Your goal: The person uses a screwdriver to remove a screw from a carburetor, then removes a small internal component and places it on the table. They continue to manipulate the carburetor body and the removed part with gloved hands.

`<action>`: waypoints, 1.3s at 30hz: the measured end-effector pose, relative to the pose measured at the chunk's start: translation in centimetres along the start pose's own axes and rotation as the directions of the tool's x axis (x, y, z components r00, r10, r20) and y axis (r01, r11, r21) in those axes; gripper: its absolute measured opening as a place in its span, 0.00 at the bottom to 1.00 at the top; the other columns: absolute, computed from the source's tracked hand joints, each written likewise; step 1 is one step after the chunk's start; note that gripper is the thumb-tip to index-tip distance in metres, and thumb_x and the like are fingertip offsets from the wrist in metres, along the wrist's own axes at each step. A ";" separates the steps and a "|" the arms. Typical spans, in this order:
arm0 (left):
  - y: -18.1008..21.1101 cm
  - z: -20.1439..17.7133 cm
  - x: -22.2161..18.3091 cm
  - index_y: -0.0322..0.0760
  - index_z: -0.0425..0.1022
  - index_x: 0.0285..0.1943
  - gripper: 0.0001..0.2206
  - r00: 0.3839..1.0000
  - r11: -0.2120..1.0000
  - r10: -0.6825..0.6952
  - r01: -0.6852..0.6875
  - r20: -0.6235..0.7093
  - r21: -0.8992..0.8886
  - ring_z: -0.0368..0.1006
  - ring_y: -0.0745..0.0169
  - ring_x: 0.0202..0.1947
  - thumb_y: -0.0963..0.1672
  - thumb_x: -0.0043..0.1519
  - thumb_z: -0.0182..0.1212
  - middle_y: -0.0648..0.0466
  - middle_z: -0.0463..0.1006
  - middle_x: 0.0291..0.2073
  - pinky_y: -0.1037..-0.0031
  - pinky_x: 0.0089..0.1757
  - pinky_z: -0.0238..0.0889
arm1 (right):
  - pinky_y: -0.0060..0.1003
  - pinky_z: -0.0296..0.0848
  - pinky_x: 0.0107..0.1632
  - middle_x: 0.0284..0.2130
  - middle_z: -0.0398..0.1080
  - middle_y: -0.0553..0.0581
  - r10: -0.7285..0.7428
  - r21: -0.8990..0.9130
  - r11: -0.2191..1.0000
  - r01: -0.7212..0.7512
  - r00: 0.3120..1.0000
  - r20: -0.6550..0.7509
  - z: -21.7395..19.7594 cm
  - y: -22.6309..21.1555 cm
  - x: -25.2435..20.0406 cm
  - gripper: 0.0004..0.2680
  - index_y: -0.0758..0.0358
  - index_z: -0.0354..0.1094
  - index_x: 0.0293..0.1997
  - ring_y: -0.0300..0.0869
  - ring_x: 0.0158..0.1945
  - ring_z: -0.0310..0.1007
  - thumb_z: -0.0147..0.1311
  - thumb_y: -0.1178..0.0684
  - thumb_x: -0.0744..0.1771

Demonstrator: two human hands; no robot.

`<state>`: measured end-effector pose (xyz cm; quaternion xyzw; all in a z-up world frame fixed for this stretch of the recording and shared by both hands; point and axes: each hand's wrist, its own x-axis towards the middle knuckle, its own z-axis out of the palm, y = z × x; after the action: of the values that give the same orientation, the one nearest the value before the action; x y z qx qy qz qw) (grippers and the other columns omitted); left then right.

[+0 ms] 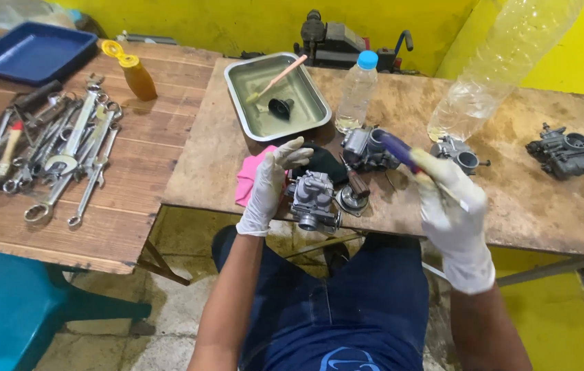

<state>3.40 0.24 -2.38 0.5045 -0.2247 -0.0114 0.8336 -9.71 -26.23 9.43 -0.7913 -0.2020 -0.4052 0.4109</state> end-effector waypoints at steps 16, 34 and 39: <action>-1.6 -0.9 0.0 0.36 0.67 0.70 0.36 0.999 0.999 0.027 -0.026 0.017 -0.045 0.77 0.51 0.53 0.63 0.65 0.38 0.39 0.79 0.54 0.63 0.56 0.63 | 0.45 0.75 0.36 0.42 0.74 0.60 -0.023 -0.777 0.568 0.270 0.949 0.313 2.0 11.5 -8.1 0.18 0.47 0.76 0.56 0.53 0.39 0.76 0.56 0.60 0.62; -1.4 -0.7 0.0 0.34 0.66 0.71 0.35 0.999 0.999 0.039 -0.039 0.026 -0.009 0.76 0.50 0.52 0.61 0.67 0.36 0.37 0.78 0.55 0.64 0.55 0.64 | 0.48 0.79 0.47 0.45 0.75 0.55 0.180 -0.652 0.756 0.066 0.935 0.304 1.1 14.4 -9.1 0.19 0.42 0.72 0.64 0.52 0.48 0.77 0.51 0.56 0.65; -1.1 -1.2 0.1 0.32 0.66 0.71 0.35 0.998 0.999 -0.006 0.008 0.064 -0.036 0.76 0.47 0.52 0.60 0.66 0.39 0.35 0.78 0.54 0.63 0.54 0.64 | 0.43 0.78 0.41 0.35 0.75 0.51 0.127 -0.739 0.673 -0.001 0.985 0.115 2.9 14.3 -7.5 0.14 0.49 0.75 0.59 0.46 0.40 0.79 0.58 0.43 0.68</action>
<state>4.17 0.66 -3.76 0.4893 -0.2492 -0.0346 0.8350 -3.43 -32.12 -4.56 -0.9254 -0.0256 -0.3742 0.0543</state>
